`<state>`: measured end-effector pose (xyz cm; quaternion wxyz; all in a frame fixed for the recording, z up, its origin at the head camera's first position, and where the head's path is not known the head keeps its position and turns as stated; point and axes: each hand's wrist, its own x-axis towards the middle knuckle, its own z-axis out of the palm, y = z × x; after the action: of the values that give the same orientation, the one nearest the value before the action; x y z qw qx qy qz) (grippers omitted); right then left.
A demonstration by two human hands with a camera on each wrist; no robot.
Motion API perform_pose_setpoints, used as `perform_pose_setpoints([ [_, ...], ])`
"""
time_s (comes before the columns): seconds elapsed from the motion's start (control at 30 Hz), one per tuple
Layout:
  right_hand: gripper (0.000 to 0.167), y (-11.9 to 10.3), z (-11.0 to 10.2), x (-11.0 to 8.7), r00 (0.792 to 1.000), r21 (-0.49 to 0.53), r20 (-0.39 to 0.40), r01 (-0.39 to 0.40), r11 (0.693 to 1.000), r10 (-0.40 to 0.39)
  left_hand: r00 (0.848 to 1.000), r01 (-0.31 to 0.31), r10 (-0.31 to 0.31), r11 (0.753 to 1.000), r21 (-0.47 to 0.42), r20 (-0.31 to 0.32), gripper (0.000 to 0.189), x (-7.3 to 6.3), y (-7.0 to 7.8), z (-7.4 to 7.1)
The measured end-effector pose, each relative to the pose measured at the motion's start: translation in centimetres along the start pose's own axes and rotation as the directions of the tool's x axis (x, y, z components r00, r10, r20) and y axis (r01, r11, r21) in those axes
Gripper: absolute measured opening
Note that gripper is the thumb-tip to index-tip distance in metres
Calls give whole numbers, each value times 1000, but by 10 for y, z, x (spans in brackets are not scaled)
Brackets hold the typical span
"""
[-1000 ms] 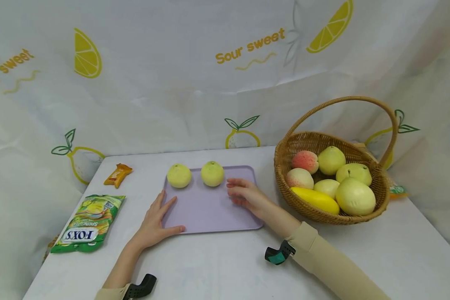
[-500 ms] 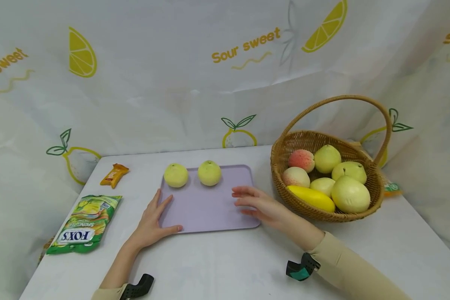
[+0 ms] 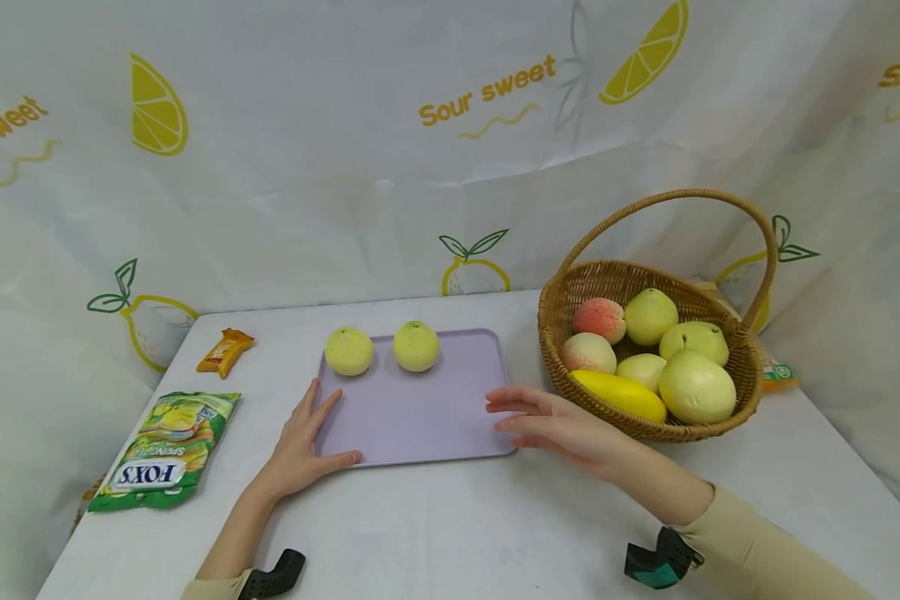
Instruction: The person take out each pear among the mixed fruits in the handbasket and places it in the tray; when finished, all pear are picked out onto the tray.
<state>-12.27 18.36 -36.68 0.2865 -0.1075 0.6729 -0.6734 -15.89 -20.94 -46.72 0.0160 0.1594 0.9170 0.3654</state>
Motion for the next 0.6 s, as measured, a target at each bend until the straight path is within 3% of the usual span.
perform_pose_setpoints([
  [0.2,48,-14,-5,-18,999,-108,40,21,994,-16,1000,-2,2,1000,-1,-1,97,0,0,1],
  [0.33,44,-28,-12,-31,995,-245,80,84,966,-66,1000,-7,7,1000,-1,-2,97,0,-1,1],
  [0.5,36,-48,-25,-46,986,-388,104,164,907,-134,1000,-9,9,1000,3,-4,97,1,-2,2],
  [0.6,31,-59,-35,-53,967,-506,108,253,825,-230,1000,-10,10,1000,-1,-8,96,0,-2,2],
])
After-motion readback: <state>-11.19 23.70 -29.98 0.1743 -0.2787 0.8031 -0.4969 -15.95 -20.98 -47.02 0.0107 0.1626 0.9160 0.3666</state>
